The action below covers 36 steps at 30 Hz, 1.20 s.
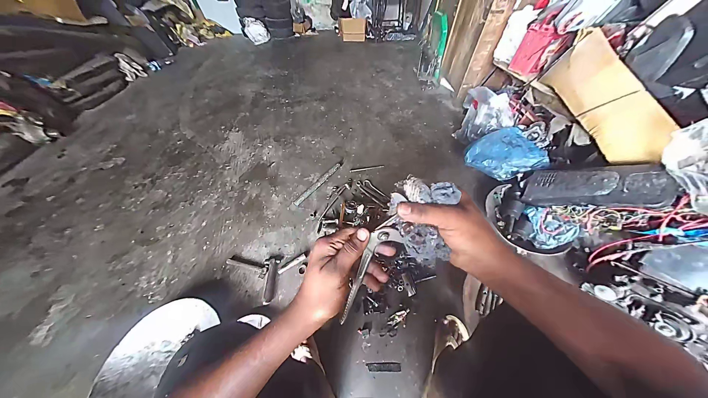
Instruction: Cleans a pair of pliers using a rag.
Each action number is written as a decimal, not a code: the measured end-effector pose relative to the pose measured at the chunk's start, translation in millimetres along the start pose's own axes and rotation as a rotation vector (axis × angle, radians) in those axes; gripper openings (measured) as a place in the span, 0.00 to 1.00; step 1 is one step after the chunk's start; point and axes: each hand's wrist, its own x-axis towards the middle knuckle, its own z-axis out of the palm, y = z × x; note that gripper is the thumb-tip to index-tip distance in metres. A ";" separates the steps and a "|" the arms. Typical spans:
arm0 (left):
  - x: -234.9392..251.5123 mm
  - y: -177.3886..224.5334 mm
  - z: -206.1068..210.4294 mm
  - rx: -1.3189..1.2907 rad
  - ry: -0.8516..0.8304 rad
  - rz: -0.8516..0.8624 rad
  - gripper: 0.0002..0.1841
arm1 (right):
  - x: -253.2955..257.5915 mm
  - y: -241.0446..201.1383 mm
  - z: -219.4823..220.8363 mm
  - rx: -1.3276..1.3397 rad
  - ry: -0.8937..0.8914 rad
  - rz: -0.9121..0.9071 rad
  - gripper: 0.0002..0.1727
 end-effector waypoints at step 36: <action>-14.8 29.4 -48.1 0.082 0.266 -0.070 0.20 | 0.0 34.2 -63.4 -1.591 -0.218 -0.572 0.27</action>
